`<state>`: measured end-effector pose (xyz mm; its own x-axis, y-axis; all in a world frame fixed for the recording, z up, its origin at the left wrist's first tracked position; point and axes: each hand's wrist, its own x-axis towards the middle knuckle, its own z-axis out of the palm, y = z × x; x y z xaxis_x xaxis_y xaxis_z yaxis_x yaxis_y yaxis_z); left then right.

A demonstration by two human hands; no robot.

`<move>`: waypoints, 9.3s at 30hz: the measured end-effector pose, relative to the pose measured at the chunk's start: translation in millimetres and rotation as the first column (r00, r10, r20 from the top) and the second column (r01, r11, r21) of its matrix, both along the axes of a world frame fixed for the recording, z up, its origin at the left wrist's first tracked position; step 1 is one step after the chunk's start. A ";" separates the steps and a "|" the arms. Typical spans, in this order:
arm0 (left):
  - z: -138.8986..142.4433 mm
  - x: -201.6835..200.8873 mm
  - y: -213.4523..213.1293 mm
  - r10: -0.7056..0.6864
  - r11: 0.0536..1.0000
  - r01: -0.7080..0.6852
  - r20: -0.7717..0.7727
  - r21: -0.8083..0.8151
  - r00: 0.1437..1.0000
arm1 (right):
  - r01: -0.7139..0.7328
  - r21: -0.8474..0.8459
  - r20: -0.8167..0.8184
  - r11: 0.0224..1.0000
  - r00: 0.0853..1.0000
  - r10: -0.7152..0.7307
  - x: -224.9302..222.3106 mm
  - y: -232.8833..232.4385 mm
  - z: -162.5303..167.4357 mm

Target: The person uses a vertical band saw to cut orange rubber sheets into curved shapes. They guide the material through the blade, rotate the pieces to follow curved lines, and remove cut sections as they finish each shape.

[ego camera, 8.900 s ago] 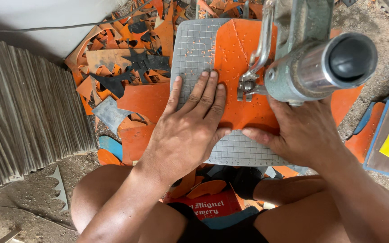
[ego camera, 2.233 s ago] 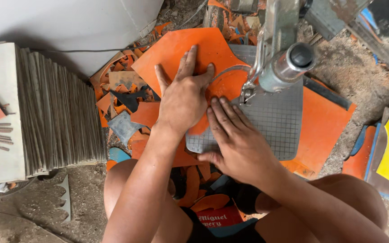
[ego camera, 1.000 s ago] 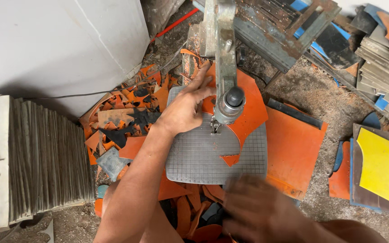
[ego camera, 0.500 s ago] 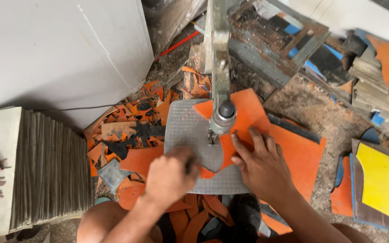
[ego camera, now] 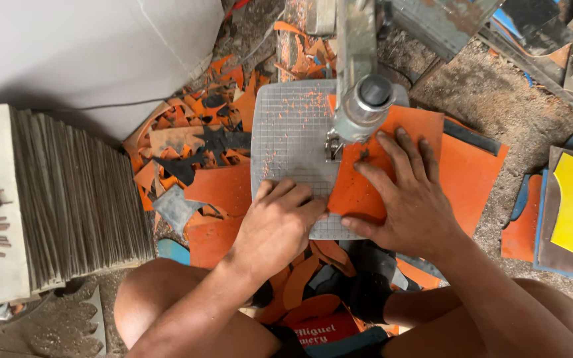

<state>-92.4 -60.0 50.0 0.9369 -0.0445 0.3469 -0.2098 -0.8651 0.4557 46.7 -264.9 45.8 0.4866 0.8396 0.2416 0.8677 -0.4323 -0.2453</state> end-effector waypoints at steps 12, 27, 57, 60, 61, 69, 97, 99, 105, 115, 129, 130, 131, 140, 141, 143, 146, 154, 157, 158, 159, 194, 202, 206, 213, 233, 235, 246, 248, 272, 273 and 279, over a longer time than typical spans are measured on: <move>-9.9 7.7 1.3 0.107 0.994 -0.107 -0.005 -0.008 0.994 | -0.025 -0.038 -0.002 0.999 1.000 0.025 20.6 23.9 -4.2; -13.9 9.8 6.9 0.119 0.993 -0.119 -0.006 0.017 0.993 | -0.032 -0.043 -0.013 0.999 0.999 0.031 25.7 33.4 -1.5; -16.3 40.0 31.7 0.034 0.998 -0.037 0.062 0.055 0.997 | -0.022 -0.117 -0.022 0.993 1.000 0.020 50.0 42.7 -2.0; -17.7 36.5 33.6 0.066 0.997 -0.068 0.059 0.039 0.996 | -0.022 -0.109 -0.062 0.994 0.998 0.015 48.5 46.2 -0.7; -17.6 36.3 34.0 0.067 0.997 -0.069 0.054 0.027 0.996 | -0.013 -0.127 -0.059 0.992 0.998 0.005 48.7 46.7 0.3; -10.1 36.1 29.6 0.182 0.981 -0.180 0.018 -0.072 0.983 | -0.007 -0.091 -0.038 0.996 0.999 0.003 47.6 49.2 9.8; -11.6 46.0 11.3 0.310 0.950 -0.312 0.064 0.021 0.949 | -0.027 0.058 0.063 0.998 0.998 0.023 41.7 56.4 33.2; -12.5 46.5 12.3 0.314 0.948 -0.316 0.061 0.021 0.947 | -0.024 0.059 0.051 0.998 0.998 0.021 40.5 57.1 31.7; -17.1 51.2 14.3 0.310 0.950 -0.312 0.069 0.016 0.948 | -0.083 -0.014 -0.007 0.996 0.997 0.083 50.2 50.9 28.4; -17.2 58.2 31.0 0.262 0.963 -0.265 0.054 0.047 0.963 | -0.129 -0.041 0.005 0.991 0.992 0.129 78.0 11.1 7.1; -20.5 81.6 54.7 0.177 0.980 -0.180 0.038 0.085 0.983 | 0.072 0.013 -0.022 0.997 0.997 -0.072 37.7 8.3 -5.7; -21.6 83.6 56.3 0.164 0.982 -0.168 0.054 0.084 0.985 | 0.092 0.012 -0.031 0.996 0.995 -0.092 33.3 8.9 -6.1; -22.5 85.9 57.5 0.162 0.982 -0.168 0.073 0.089 0.984 | 0.112 0.010 -0.041 0.994 0.993 -0.111 29.2 9.5 -6.6; -23.4 97.9 67.2 0.111 0.983 -0.122 0.086 0.134 0.990 | 0.216 -0.029 -0.068 0.976 0.974 -0.217 19.8 15.5 -6.9; -23.0 98.5 67.8 0.108 0.984 -0.118 0.084 0.133 0.991 | 0.218 -0.026 -0.068 0.976 0.973 -0.219 19.7 16.2 -6.4; -22.7 99.6 68.4 0.104 0.984 -0.116 0.091 0.134 0.990 | 0.218 -0.019 -0.066 0.976 0.974 -0.219 19.4 17.7 -5.7; -23.5 102.6 70.2 0.108 0.983 -0.121 0.102 0.136 0.989 | 0.242 -0.028 -0.056 0.970 0.968 -0.244 18.4 20.2 -5.2; -27.9 118.3 74.2 0.136 0.981 -0.158 0.186 0.113 0.973 | 0.342 -0.052 -0.035 0.938 0.938 -0.344 13.6 30.4 -9.0; -25.9 129.1 79.5 0.122 0.991 -0.124 0.054 0.042 0.991 | 0.356 -0.081 -0.086 0.931 0.928 -0.362 25.4 38.1 -8.7; -25.5 131.8 80.2 0.148 0.986 -0.154 0.086 0.068 0.985 | 0.356 -0.082 -0.116 0.931 0.924 -0.364 32.0 41.4 -8.4; -25.7 133.3 80.1 0.171 0.979 -0.182 0.118 0.092 0.978 | 0.308 -0.091 -0.087 0.947 0.945 -0.316 38.9 43.8 -7.4; -30.8 83.1 68.6 0.429 0.847 -0.430 -0.076 -0.313 0.900 | 0.097 -0.133 -0.019 0.986 0.995 -0.101 22.8 25.2 0.2; -34.1 84.7 68.7 0.436 0.829 -0.441 -0.098 -0.344 0.895 | 0.074 -0.099 -0.021 0.992 0.997 -0.077 24.8 23.9 -3.0; -37.4 84.8 68.2 0.434 0.820 -0.428 -0.074 -0.380 0.898 | 0.088 -0.098 0.005 0.991 0.996 -0.088 22.3 25.5 -5.3; -38.8 83.3 67.8 0.430 0.830 -0.408 -0.028 -0.380 0.902 | 0.131 -0.101 -0.024 0.986 0.991 -0.134 17.4 28.3 -3.9; -38.0 85.0 66.1 0.427 0.836 -0.427 -0.078 -0.344 0.901 | 0.225 -0.136 -0.002 0.965 0.974 -0.228 12.2 33.5 -7.8; -37.4 84.8 66.3 0.431 0.834 -0.429 -0.077 -0.346 0.899 | 0.235 -0.130 -0.012 0.963 0.971 -0.239 11.8 34.5 -8.1; -38.8 84.2 65.7 0.440 0.835 -0.439 -0.077 -0.332 0.895 | 0.271 -0.121 -0.035 0.955 0.960 -0.277 9.1 37.9 -9.2; -38.5 84.1 64.9 0.443 0.836 -0.443 -0.078 -0.325 0.893 | 0.266 -0.115 -0.015 0.957 0.963 -0.270 10.0 38.8 -9.3; 16.0 -50.1 -59.8 0.052 0.971 0.066 -0.470 0.231 0.881 | -0.042 -0.131 -0.036 0.990 0.999 0.038 -50.2 -23.0 2.6; 13.8 -51.7 -61.0 0.055 0.971 0.049 -0.419 0.233 0.906 | -0.030 -0.144 -0.047 0.989 0.999 0.024 -49.8 -23.0 2.4; -3.4 -55.3 -72.2 0.070 0.964 -0.006 -0.234 0.266 0.970 | -0.026 -0.151 -0.128 0.988 0.992 0.006 -45.8 -22.3 -0.5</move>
<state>-147.7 -132.2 46.6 0.9934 -0.0661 0.0937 -0.0874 -0.9655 0.2454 0.9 -287.2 45.3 0.4912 0.8697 0.0478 0.8408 -0.4591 -0.2869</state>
